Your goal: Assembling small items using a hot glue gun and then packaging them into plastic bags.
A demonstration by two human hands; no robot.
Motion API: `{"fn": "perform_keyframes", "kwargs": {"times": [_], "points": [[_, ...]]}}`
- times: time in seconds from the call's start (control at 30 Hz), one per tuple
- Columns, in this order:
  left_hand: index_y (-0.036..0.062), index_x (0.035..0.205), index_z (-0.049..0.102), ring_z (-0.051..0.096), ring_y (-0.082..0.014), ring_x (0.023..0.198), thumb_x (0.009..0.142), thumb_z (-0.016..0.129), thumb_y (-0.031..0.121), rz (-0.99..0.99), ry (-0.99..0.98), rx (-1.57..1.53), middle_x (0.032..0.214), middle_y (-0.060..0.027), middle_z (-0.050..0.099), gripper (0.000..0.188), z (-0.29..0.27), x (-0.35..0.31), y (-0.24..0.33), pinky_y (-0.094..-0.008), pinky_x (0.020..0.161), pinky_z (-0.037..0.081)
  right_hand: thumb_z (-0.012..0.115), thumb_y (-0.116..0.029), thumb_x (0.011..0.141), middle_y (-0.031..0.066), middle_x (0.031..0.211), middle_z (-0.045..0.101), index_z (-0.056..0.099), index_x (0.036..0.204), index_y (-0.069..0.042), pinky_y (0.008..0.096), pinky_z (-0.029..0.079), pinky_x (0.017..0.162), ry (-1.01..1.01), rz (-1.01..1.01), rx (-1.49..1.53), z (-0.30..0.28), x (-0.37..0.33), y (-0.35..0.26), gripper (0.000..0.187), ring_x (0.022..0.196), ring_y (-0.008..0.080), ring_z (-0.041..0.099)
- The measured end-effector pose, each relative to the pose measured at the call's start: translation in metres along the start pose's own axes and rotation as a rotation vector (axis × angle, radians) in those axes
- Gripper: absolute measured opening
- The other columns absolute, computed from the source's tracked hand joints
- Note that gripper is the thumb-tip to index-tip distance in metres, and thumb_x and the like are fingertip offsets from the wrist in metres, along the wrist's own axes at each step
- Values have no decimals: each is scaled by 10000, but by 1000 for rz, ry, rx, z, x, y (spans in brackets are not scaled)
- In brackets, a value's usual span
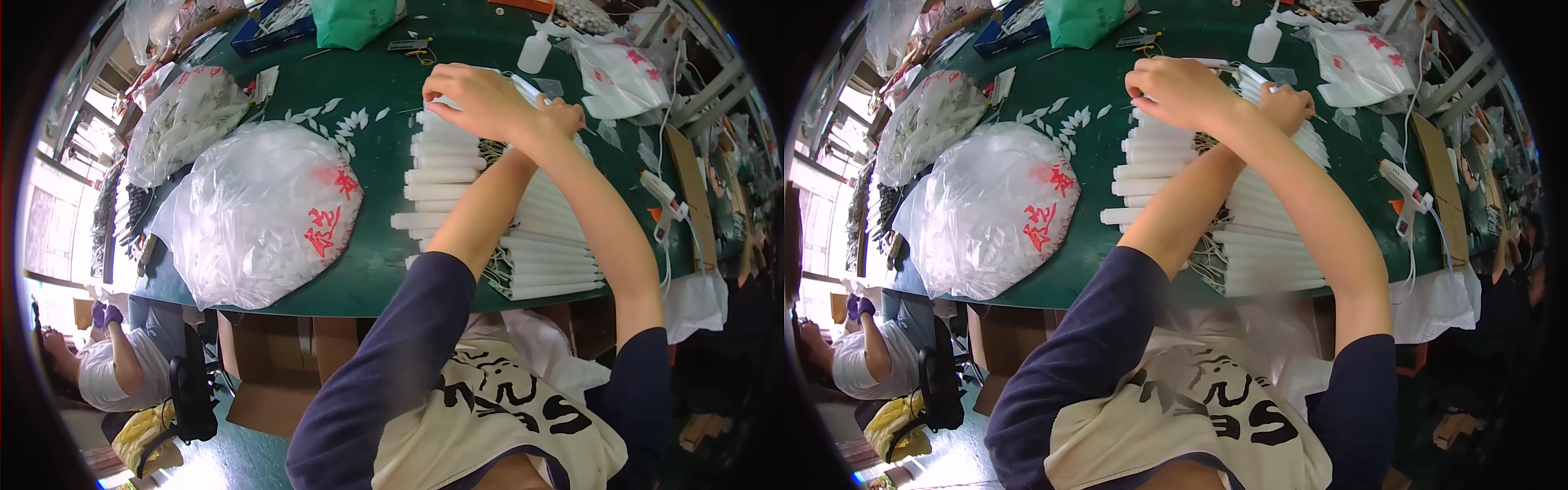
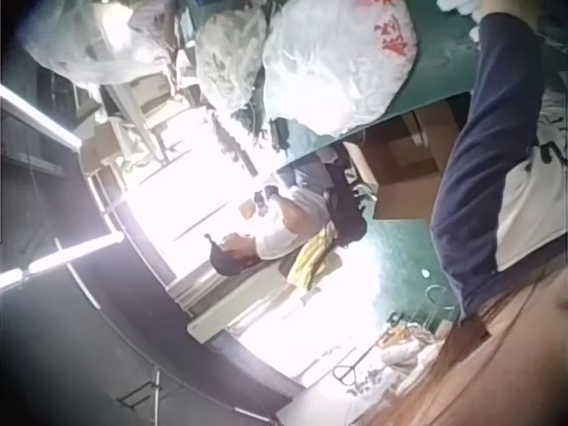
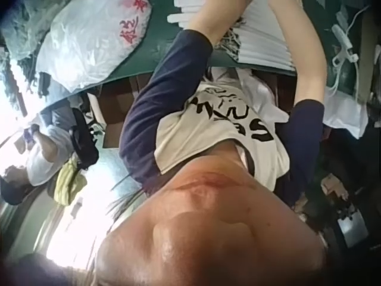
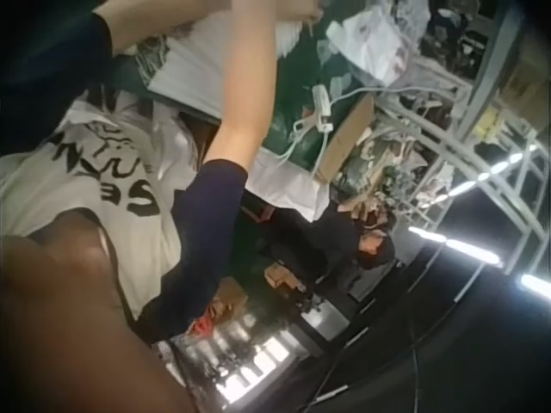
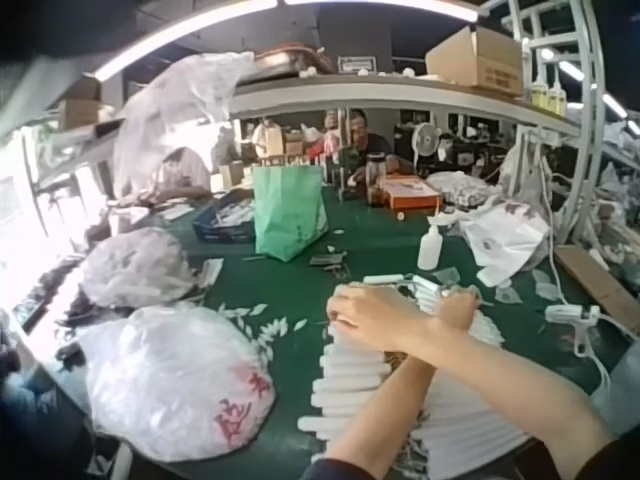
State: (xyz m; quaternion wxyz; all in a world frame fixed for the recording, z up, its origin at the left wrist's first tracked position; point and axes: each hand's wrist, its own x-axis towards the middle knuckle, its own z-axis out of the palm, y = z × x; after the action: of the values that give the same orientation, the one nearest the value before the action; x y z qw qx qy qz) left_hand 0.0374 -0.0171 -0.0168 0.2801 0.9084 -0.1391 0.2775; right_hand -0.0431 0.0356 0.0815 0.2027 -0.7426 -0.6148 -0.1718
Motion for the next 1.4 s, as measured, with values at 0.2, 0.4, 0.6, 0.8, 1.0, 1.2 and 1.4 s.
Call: {"fn": "perform_keyframes", "kwargs": {"times": [0.2, 0.4, 0.6, 0.8, 1.0, 1.2, 1.4], "points": [[138, 792, 600, 559, -212, 856, 798, 574, 209, 87, 89, 13, 766, -22, 629, 76, 0, -9, -11, -516, 875, 282, 610, -88, 764, 47, 952, 573, 582, 900, -56, 361, 460, 808, -380, -49, 2, 64, 50, -10, 142, 982, 242, 514], [114, 810, 587, 545, -216, 893, 789, 568, 182, 94, 32, 61, 789, -37, 634, 73, -8, -11, -7, -514, 900, 273, 604, -57, 738, 81, 942, 552, 568, 894, -50, 356, 491, 768, -371, -106, -113, 106, 70, -1, 160, 965, 262, 532], [110, 826, 593, 541, -218, 922, 796, 565, 195, 106, -21, 50, 821, -53, 634, 95, -4, -9, -4, -499, 919, 265, 518, 79, 702, 114, 887, 562, 576, 838, -65, 366, 465, 751, -516, 9, -35, 107, 66, -2, 206, 871, 288, 567], [108, 832, 602, 540, -221, 931, 805, 564, 205, 123, -45, 23, 801, -57, 621, 108, -3, -10, -3, -487, 929, 266, 547, 33, 710, 149, 920, 573, 581, 878, -37, 377, 473, 760, -412, 102, 76, 82, 51, 1, 185, 900, 313, 570], [116, 835, 611, 549, -214, 920, 812, 541, 217, 103, -103, 10, 827, -57, 619, 125, -2, -10, -11, -474, 907, 307, 563, -15, 734, 132, 840, 593, 609, 859, -12, 328, 469, 676, 29, 128, 368, -19, 17, 13, 133, 764, 260, 589], [136, 886, 601, 554, -240, 912, 821, 525, 240, 152, -117, 114, 847, -59, 614, 144, -11, -5, -12, -457, 869, 324, 625, -21, 779, 35, 841, 605, 587, 909, 9, 224, 482, 728, 280, 512, 460, -96, -94, 69, 138, 762, 95, 588], [95, 811, 593, 573, -283, 778, 814, 523, 213, 191, -83, -2, 735, -87, 611, 137, -17, 0, -15, -423, 731, 395, 673, -56, 735, 49, 771, 628, 598, 871, 5, 234, 489, 675, 456, 688, 282, -84, -179, 111, 167, 696, 117, 602]]}}
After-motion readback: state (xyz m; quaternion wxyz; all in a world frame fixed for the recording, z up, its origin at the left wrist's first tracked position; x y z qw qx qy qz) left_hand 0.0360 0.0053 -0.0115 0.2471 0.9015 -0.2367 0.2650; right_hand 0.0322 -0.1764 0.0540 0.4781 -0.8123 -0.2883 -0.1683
